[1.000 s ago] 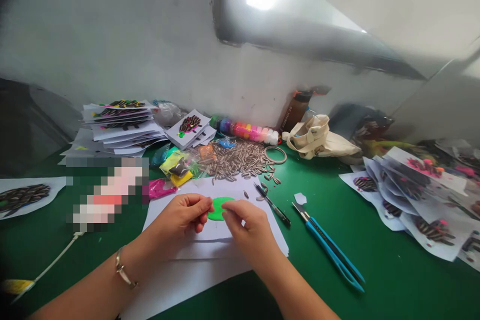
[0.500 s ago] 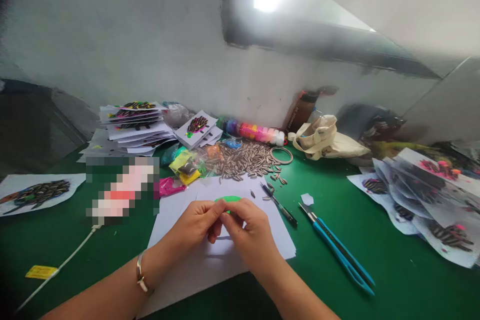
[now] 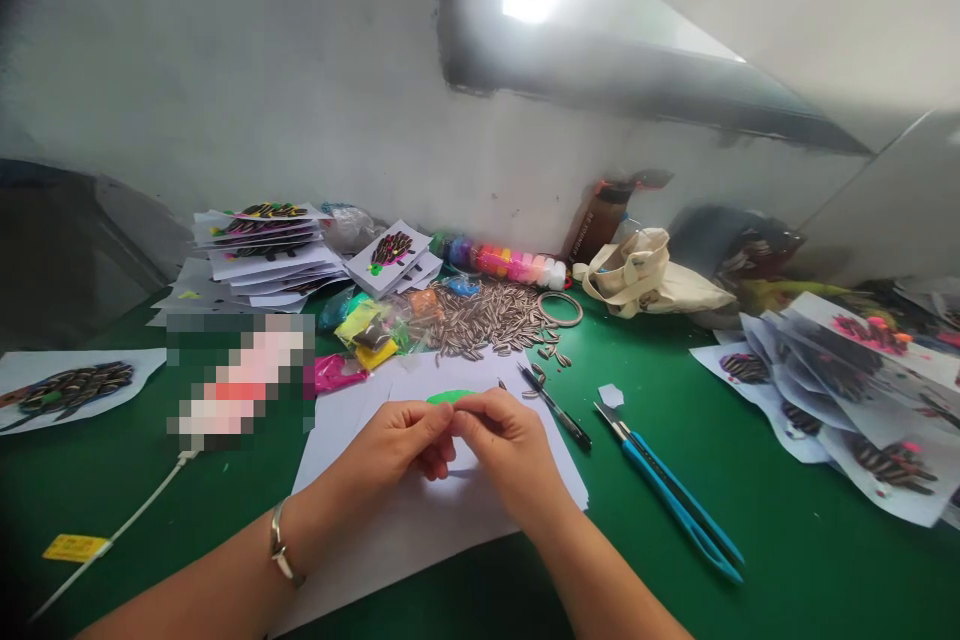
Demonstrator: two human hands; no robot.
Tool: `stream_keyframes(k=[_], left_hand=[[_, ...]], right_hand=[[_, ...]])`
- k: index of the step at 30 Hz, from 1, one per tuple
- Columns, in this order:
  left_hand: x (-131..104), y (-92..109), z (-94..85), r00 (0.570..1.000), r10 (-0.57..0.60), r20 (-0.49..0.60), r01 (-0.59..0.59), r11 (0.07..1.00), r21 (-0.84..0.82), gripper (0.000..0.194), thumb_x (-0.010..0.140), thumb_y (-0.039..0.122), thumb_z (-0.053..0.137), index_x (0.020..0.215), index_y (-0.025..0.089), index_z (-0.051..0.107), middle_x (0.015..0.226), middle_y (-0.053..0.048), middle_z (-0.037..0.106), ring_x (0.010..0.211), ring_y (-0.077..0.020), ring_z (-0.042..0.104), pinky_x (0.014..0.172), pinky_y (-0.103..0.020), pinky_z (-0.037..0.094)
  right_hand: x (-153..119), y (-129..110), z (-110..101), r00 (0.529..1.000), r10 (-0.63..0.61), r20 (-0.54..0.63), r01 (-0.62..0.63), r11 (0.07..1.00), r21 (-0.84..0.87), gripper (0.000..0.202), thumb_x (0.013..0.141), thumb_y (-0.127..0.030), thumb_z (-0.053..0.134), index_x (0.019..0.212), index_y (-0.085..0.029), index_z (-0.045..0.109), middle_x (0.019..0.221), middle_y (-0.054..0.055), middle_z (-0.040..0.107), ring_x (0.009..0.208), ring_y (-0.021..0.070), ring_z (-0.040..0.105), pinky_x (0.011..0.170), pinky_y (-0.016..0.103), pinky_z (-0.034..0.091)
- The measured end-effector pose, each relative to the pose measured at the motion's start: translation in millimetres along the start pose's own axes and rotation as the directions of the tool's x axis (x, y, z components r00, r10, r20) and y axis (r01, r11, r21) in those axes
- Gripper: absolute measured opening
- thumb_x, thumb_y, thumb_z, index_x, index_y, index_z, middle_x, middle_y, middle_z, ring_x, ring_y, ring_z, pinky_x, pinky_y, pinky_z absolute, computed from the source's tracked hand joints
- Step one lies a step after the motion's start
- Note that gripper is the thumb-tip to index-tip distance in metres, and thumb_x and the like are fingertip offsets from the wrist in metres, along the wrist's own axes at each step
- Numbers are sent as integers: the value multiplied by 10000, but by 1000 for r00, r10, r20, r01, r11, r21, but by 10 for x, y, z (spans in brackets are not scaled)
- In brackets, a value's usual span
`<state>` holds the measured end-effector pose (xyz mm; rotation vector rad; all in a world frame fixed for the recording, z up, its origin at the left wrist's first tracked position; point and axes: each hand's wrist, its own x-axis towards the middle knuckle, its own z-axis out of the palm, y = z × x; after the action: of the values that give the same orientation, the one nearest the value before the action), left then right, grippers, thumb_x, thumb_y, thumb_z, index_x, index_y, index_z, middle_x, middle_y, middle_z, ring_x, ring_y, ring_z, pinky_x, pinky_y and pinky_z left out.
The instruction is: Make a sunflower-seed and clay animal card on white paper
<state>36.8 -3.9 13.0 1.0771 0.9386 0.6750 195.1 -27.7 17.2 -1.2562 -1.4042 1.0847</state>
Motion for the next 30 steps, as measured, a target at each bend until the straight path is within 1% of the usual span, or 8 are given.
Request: stream_keyframes(k=[5,10,14,18,21,24,27,30], left_hand=[[-31,69,-16,999,-35,-10,34,998,-43,508,644,629,747,680,132,648,605,3,614,516,-102,556,528,-230,426],[-43,99,-14,999,-37,13,38,995,-90,403,655,513,789,667,139,639,594,13,602,522,-97,538,539,-228,407],[-37,96,-10,999,-32,17,33,996,-78,368,665,476,791,671,139,645,577,13,597,514,-98,530,537,-228,397],[-58,103,3,1000,-24,13,25,997,-79,374,682,481,784,648,139,634,576,14,590,514,-94,531,530,-219,389],[-53,78,5,998,-37,45,42,992,-116,439,711,561,742,660,138,633,603,4,602,513,-94,541,524,-219,394],[-20,54,-28,998,-57,37,61,990,-131,484,730,623,689,724,141,655,627,-6,614,526,-112,561,528,-232,413],[1,81,-100,998,33,-58,-32,999,30,441,751,587,679,736,146,675,648,-13,623,577,-136,577,558,-246,435],[-12,136,-162,981,169,-100,-140,958,252,322,801,481,652,748,165,693,684,-15,641,639,-155,584,603,-252,446]], right_hand=[[-14,-56,-16,999,49,12,-48,999,-23,170,823,-325,647,832,-194,756,758,16,649,744,162,569,720,295,433],[3,-47,-31,992,115,42,-118,990,75,151,816,-317,659,847,-201,750,736,-6,650,680,129,525,666,266,409],[10,-34,-47,986,157,48,-162,979,128,151,813,-307,660,859,-196,752,727,-10,647,656,115,504,636,253,396],[-2,-33,-44,986,154,66,-163,975,152,139,818,-293,659,845,-189,748,719,-11,643,654,109,499,631,245,390],[-3,-38,-51,987,119,108,-137,975,176,143,836,-291,645,826,-186,741,718,-8,647,662,111,510,634,243,393],[11,-40,-94,989,115,92,-129,978,164,161,838,-314,642,831,-187,741,705,-10,635,648,111,500,617,242,389],[32,-32,-171,992,111,53,-115,990,77,159,811,-320,660,821,-184,742,687,-13,613,634,113,483,606,245,387],[50,11,-244,992,91,83,-85,994,-74,146,798,-291,653,830,-183,745,726,2,635,668,132,517,624,256,401]])
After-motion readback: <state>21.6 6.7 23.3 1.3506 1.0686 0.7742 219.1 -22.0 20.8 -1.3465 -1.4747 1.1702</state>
